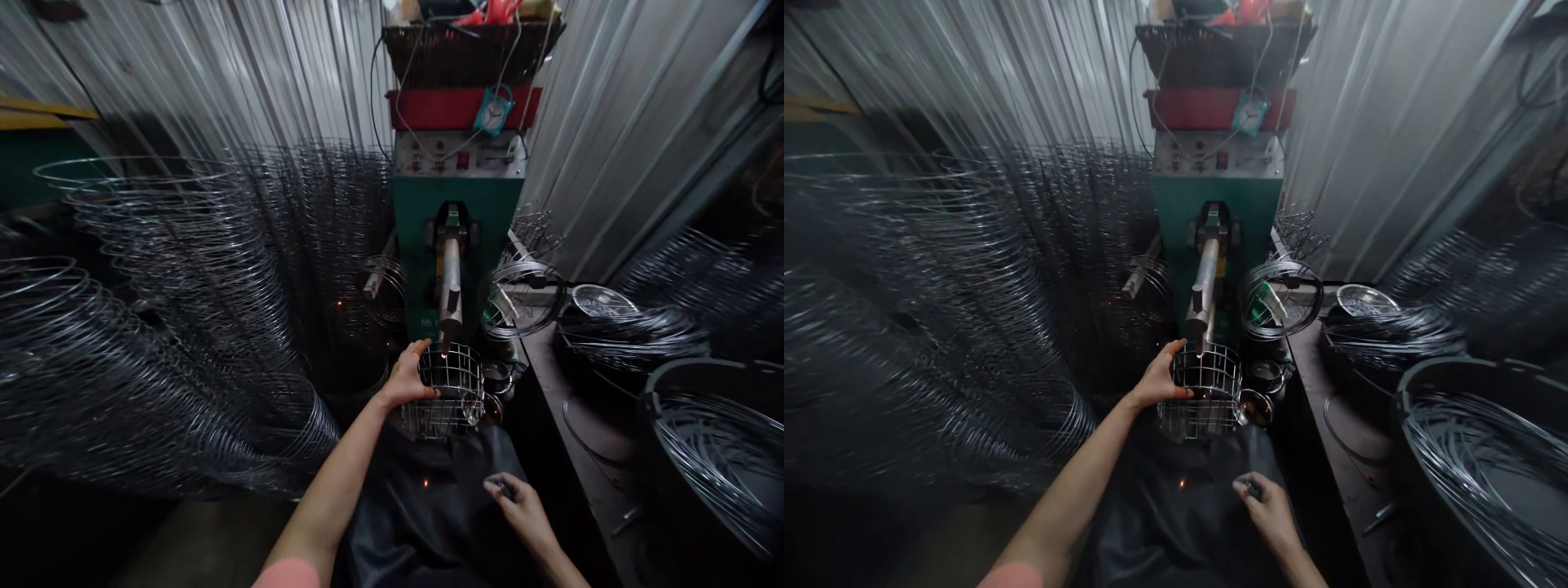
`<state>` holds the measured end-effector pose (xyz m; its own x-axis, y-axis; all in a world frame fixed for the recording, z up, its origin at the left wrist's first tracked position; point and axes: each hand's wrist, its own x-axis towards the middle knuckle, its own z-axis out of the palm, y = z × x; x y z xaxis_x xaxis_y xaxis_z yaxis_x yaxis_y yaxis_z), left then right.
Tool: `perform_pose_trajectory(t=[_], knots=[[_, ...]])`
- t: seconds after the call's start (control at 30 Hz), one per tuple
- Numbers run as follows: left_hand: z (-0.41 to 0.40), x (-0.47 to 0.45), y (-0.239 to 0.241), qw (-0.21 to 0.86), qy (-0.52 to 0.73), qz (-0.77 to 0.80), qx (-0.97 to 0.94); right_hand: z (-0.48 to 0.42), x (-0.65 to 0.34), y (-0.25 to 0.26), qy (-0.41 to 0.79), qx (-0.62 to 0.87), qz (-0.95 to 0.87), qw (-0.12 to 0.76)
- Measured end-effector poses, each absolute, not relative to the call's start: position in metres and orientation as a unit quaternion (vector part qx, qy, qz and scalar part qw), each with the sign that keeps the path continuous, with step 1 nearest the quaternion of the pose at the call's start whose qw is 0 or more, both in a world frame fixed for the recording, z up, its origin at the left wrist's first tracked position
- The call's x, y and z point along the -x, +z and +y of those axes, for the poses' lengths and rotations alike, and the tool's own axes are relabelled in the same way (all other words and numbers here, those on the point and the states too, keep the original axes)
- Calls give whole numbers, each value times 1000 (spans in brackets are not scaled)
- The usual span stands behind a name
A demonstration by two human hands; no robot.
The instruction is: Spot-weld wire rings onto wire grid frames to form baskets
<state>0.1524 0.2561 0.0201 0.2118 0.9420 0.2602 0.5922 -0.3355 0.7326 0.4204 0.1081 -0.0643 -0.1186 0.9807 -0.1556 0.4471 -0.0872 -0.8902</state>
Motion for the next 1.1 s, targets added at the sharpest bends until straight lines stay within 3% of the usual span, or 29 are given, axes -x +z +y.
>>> perform_pose_trajectory(t=[0.47,0.73,0.97,1.1], knots=[[242,-155,28,249,283,553,-743,133,-421,-32,397,577,-630,337],[267,-133,51,314,256,543,-736,274,-402,29,220,470,-766,380],[312,-145,57,231,149,603,-749,350,-362,36,231,447,-850,157],[320,-155,54,152,164,644,-732,360,-355,35,176,502,-833,155]])
